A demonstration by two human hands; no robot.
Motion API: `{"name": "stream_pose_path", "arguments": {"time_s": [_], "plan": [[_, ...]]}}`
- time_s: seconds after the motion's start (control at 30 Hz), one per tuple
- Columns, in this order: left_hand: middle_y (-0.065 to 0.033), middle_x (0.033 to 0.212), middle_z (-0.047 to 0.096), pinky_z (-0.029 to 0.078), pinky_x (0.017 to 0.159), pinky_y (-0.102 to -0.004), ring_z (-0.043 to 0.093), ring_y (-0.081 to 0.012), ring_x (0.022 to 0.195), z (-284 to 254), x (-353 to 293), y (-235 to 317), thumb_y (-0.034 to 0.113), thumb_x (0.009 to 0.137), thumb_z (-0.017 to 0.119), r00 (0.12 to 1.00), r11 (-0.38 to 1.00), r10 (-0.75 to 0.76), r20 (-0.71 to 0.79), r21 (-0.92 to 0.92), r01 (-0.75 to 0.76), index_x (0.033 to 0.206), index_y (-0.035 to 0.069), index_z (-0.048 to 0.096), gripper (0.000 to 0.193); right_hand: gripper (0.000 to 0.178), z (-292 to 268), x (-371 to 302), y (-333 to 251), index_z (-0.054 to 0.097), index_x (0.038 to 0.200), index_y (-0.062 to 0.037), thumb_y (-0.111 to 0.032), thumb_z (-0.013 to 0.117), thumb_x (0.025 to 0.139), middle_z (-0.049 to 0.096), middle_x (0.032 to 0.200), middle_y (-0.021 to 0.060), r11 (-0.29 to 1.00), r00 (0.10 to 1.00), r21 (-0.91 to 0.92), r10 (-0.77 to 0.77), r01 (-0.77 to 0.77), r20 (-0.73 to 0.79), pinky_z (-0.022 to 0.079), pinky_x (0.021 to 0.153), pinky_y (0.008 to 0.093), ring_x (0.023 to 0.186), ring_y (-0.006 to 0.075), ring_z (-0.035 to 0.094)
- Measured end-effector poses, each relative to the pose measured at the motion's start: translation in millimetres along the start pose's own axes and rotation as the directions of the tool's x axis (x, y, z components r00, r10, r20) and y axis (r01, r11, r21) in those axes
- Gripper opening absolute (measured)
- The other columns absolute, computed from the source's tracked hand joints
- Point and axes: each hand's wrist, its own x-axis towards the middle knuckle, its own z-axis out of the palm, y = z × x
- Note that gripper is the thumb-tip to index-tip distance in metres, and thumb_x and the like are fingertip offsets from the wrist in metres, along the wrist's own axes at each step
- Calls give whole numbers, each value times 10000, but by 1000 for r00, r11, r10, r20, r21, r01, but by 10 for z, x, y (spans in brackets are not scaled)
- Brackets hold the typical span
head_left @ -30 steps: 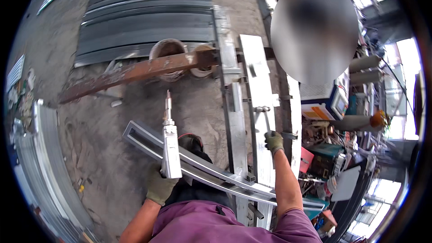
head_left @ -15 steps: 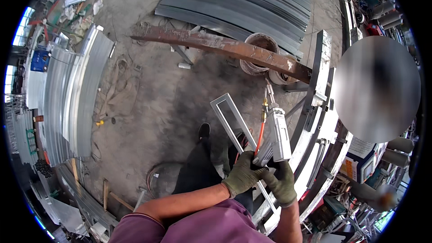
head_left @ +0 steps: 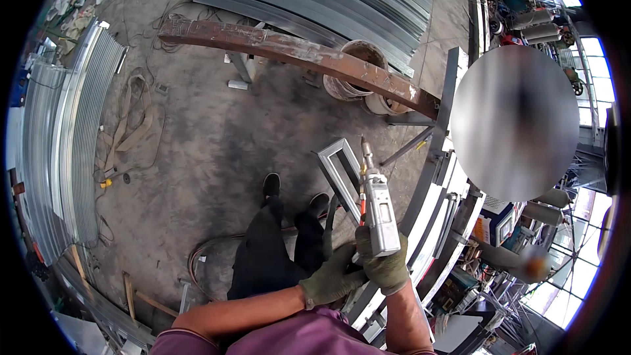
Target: The person welds rectangular metal frame pieces using a handheld welding torch. They repeatedly position the frame, weld seams, and reposition the frame to access different sides. The person wears gloves and works in a workshop with metal stock and equipment visible.
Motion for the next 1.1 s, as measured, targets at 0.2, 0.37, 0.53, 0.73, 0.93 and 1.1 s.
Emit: {"name": "stream_pose_path", "arguments": {"time_s": [0.2, 0.37, 0.53, 0.73, 0.93, 1.1], "plan": [[-115, 1205, 733, 588, 931, -355, 718, -175, 1067, -197, -158, -61, 257, 1014, 772, 991, 966, -113, -74, 226, 127, 1491, 16, 501, 599, 120, 308, -6, 125, 763, 1030, -122, -212, 744, 954, 749, 894, 97, 986, 994, -137, -103, 97, -35, 587, 686, 439, 797, 341, 749], [-161, 1151, 761, 592, 907, -366, 759, -226, 1052, -282, -179, -401, 234, 1001, 758, 994, 978, -63, -93, 192, 80, 1506, 23, 490, 609, 167, 367, -15, 141, 729, 1106, -61, -201, 720, 1015, 718, 886, 92, 960, 983, -209, -184, 184, 19, 580, 672, 403, 771, 265, 726], [-154, 1070, 790, 598, 871, -377, 792, -255, 980, -337, -188, -196, 294, 1020, 748, 993, 954, 13, -113, 299, 22, 1560, 32, 399, 695, 197, 419, 85, 90, 719, 1131, -36, -201, 716, 1025, 706, 862, 99, 958, 980, -211, -199, 195, 2, 574, 655, 399, 733, 249, 715], [-153, 1019, 801, 596, 873, -383, 802, -277, 959, -398, -157, -205, 338, 1016, 757, 992, 946, 55, -117, 322, -14, 1575, 41, 399, 727, 209, 467, 102, 85, 770, 1118, -162, -240, 712, 933, 753, 1040, 117, 966, 996, -243, -75, 82, 38, 613, 754, 458, 921, 360, 753], [-153, 995, 789, 597, 838, -405, 791, -270, 906, -408, -197, -202, 344, 1005, 765, 988, 923, 55, -142, 385, 4, 1546, 41, 436, 702, 297, 510, 88, 108, 754, 1212, -140, -229, 737, 928, 761, 1093, 136, 970, 996, -227, -87, 90, 22, 621, 779, 456, 950, 369, 762], [-161, 963, 772, 597, 804, -418, 785, -295, 876, -423, -204, -196, 352, 999, 767, 988, 941, 82, -132, 336, -33, 1526, 32, 443, 697, 388, 532, 56, 202, 723, 1308, -118, -240, 749, 941, 763, 1117, 154, 941, 993, -316, -104, 118, 61, 626, 795, 453, 951, 381, 767]]}}
